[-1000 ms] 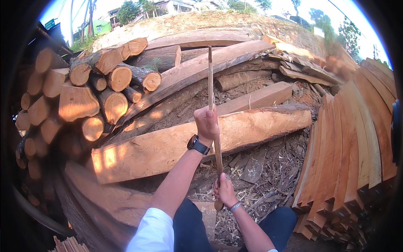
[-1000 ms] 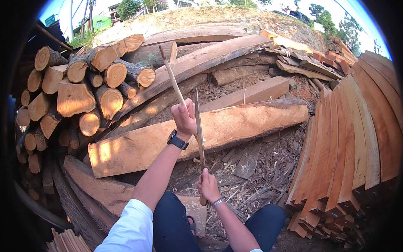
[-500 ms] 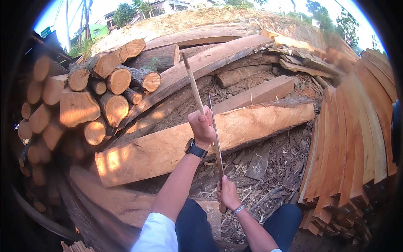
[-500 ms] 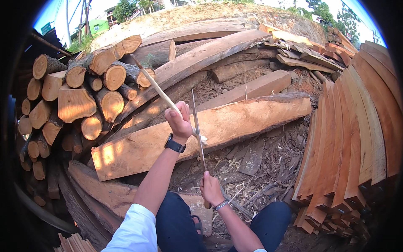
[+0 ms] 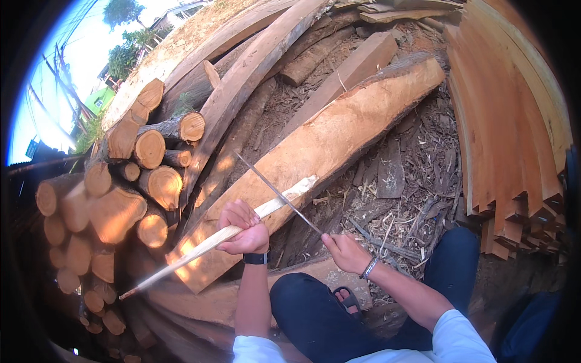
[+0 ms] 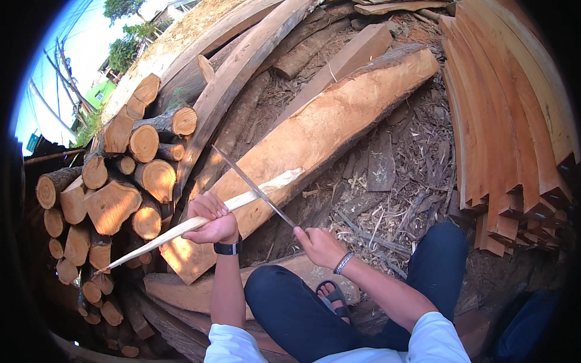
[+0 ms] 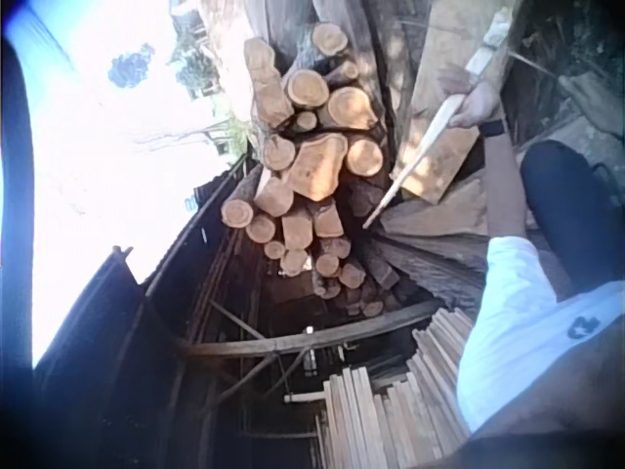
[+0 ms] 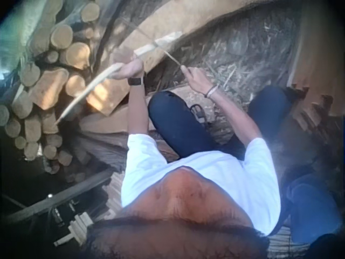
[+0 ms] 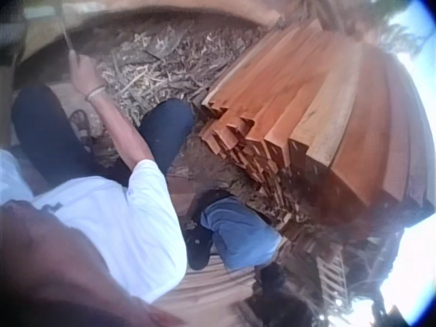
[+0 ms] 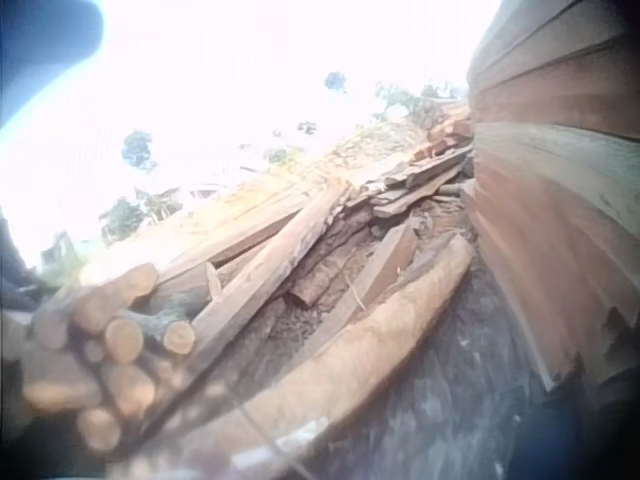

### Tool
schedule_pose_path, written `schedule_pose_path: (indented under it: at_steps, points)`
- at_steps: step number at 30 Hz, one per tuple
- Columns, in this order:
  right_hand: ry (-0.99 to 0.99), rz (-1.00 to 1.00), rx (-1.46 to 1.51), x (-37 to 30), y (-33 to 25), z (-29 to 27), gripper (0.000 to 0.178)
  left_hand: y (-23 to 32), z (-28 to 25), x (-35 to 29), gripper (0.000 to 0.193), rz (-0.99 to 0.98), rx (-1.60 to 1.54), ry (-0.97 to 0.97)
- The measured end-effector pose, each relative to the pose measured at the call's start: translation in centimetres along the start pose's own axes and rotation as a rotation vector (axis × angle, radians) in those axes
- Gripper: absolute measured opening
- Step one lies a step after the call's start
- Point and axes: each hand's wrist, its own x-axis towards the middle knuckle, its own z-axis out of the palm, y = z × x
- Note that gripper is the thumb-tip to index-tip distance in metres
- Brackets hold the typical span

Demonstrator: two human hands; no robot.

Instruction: The person carves a wooden stick using a large knife, whittling away thin strips of bark and shaping the wood while sitting among logs.

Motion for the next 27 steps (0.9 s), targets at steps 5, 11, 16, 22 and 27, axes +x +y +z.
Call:
schedule_pose_path:
  at_steps: [5, 11, 16, 22, 27]
  points:
    - [0.026, -0.020, 0.032, 0.1, 1.1, -0.2, 0.066, 0.3, 0.2, -1.7, 0.076, -0.047, -0.026, -0.035]
    - [0.035, -0.005, 0.026, -0.1, 0.0, -0.3, 0.064, 0.6, 0.1, -2.2, 0.076, -0.048, -0.040, -0.072]
    - [0.011, 0.052, 0.071, 0.3, 0.6, -0.4, 0.063, 0.6, -0.1, -2.0, 0.076, -0.030, -0.019, -0.068]
    - [0.063, 0.055, 0.042, 0.2, 1.6, 0.1, 0.064, 0.9, 0.9, -2.4, 0.076, -0.038, 0.031, -0.064]
    - [0.038, 0.048, 0.011, -0.4, 0.9, -0.2, 0.065, 0.7, 0.8, -2.6, 0.075, 0.004, 0.006, -0.066]
